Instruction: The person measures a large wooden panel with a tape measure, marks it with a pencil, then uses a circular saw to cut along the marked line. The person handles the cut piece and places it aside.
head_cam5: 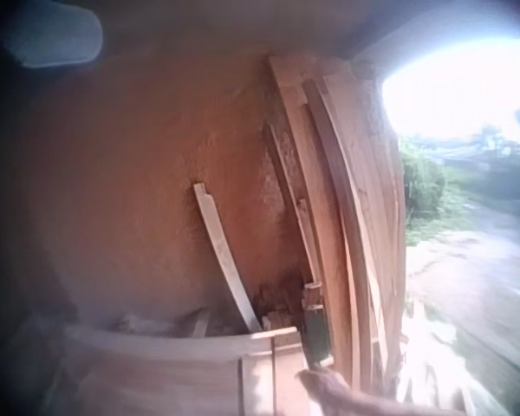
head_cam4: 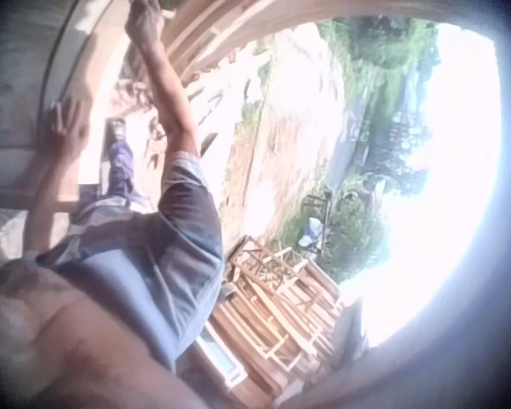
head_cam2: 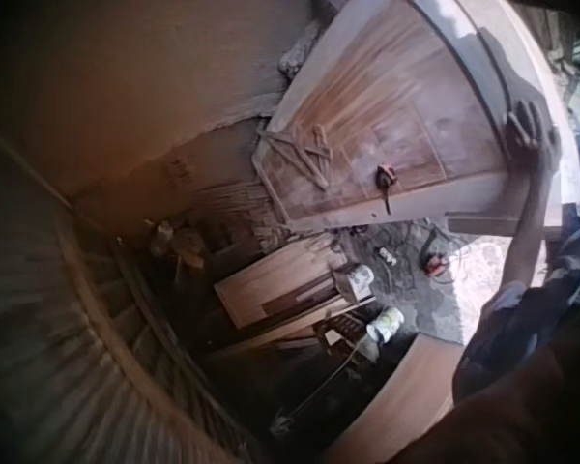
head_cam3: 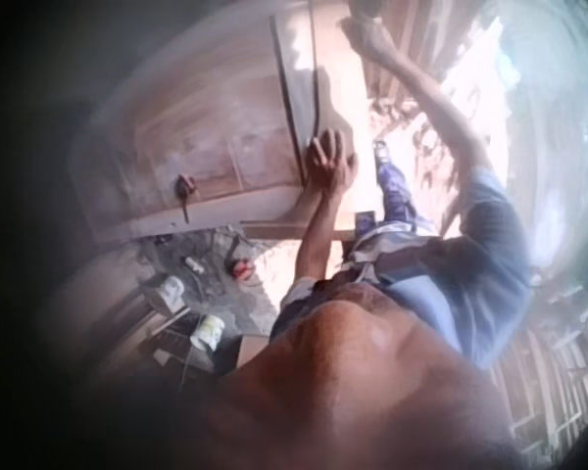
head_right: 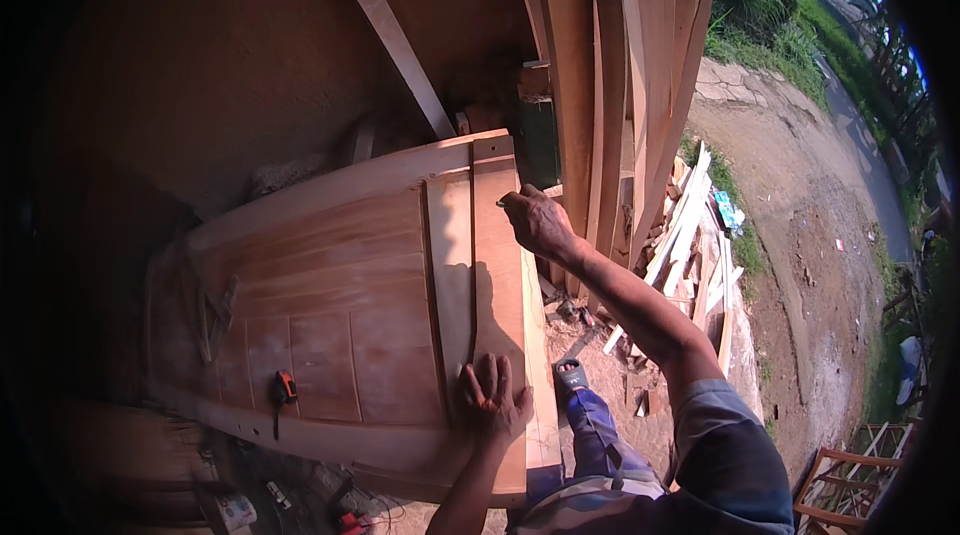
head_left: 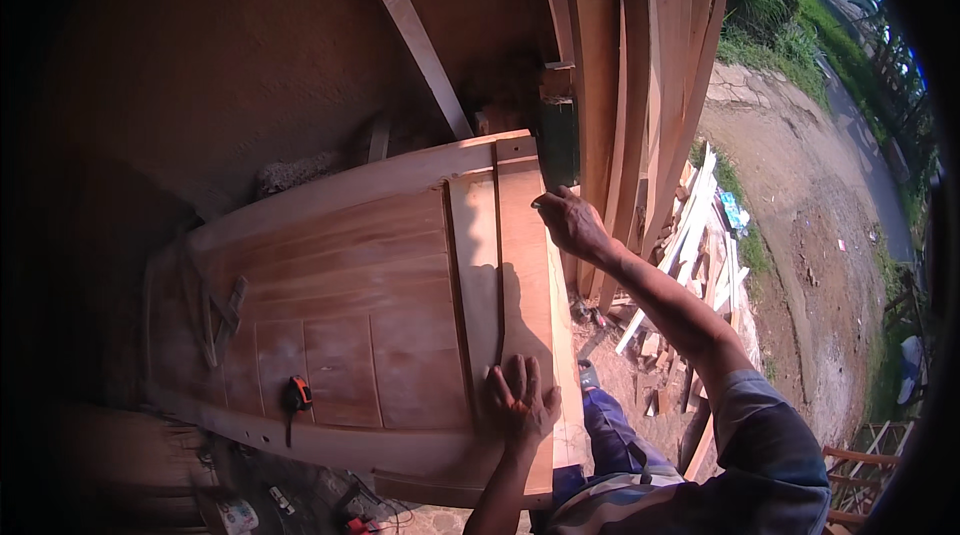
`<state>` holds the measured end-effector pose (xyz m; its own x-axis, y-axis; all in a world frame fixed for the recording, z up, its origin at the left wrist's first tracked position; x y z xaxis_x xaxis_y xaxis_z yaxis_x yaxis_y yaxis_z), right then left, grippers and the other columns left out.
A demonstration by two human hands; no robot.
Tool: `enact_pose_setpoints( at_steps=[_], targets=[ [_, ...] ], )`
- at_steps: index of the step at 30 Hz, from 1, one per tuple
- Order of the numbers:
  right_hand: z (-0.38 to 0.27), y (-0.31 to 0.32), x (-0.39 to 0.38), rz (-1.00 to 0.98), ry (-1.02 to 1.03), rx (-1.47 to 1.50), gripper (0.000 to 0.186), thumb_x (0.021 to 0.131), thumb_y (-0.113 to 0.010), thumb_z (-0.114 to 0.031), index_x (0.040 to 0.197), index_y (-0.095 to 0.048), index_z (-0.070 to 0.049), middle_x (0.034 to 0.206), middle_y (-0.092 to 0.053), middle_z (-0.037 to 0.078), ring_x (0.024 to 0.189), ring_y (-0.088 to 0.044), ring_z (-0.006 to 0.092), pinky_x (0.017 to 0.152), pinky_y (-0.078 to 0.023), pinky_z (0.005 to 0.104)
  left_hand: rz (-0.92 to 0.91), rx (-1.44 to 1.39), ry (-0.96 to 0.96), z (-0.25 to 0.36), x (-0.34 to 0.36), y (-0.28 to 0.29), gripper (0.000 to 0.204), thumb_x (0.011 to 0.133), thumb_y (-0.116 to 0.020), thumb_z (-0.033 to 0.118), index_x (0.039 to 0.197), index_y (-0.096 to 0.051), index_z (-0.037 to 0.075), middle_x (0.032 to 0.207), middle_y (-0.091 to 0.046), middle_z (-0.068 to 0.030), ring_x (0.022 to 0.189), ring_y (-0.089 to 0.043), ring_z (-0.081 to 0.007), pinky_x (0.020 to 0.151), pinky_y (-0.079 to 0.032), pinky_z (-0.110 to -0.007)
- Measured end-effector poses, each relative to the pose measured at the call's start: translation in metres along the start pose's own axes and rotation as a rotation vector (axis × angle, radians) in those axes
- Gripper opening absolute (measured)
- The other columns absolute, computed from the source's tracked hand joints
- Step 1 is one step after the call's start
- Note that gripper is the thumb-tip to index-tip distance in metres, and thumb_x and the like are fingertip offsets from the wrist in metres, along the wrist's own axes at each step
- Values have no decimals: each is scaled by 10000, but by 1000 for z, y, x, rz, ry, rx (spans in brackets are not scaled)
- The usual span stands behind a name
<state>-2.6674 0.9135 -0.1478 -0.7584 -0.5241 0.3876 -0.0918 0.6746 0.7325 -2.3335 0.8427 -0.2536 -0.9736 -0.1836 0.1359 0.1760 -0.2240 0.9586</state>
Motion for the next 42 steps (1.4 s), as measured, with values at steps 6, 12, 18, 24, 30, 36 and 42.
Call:
enact_pose_setpoints(
  at_steps=[6,12,18,24,30,36,42],
  targets=[
    [99,-49,202,-229,-309,-326,329,938,-604,-424,1039,-764,-155,1086,-743,173,1069,-700,364,877,-567,491,-19,-78,76,1,8,-6,758,829,-734,489,1477,-522,157,1562,-452,-105,1394,-355,-542,1084,-311,-695],
    [133,-107,293,-195,-228,-359,385,843,-694,-388,1089,-770,-102,1129,-754,152,1118,-714,304,925,-570,441,-63,-58,128,1,19,-9,680,801,-725,525,1364,-634,154,1499,-507,-101,1384,-367,-504,1065,-330,-668],
    [156,-149,321,-291,-401,-327,456,832,-723,-389,1165,-737,-79,1213,-727,148,1115,-715,293,904,-586,418,-37,-129,145,0,22,-10,675,845,-674,560,1401,-592,185,1507,-476,-63,1388,-361,-498,1087,-311,-676],
    [179,-170,334,-524,-310,-256,507,825,-718,-293,1254,-649,-32,1210,-692,230,1141,-686,374,946,-574,480,41,-137,127,1,24,-6,602,862,-695,501,1337,-602,143,1404,-539,-119,1303,-439,-504,1037,-368,-662],
    [177,-164,334,-445,-456,-224,388,852,-649,-167,1201,-710,-11,1224,-693,256,1196,-663,399,976,-565,473,-347,-91,313,1,19,-13,810,759,-808,425,1477,-522,181,1574,-374,-123,1469,-261,-472,1130,-221,-725],
    [137,-106,400,-144,-172,-326,334,903,-615,-271,1126,-714,-42,1154,-724,224,1100,-701,399,933,-571,496,-337,-56,297,1,13,-17,851,774,-778,468,1519,-449,222,1634,-269,-99,1504,-177,-443,1165,-161,-717],
    [115,16,483,96,-204,-313,331,942,-607,-367,1152,-712,-133,1126,-735,184,1076,-703,404,920,-560,520,43,-654,417,4,24,-12,817,814,-740,433,1526,-425,183,1637,-263,-102,1510,-159,-452,1176,-141,-716]
  ],
)
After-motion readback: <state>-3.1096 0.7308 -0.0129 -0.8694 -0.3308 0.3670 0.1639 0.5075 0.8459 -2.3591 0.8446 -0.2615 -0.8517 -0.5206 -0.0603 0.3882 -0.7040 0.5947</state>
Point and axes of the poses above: each hand's wrist, its own x-axis towards the middle knuckle, its own y-axis out of the back of the hand, z = x × y, the point moved 4 cm from there along x, towards the middle knuckle
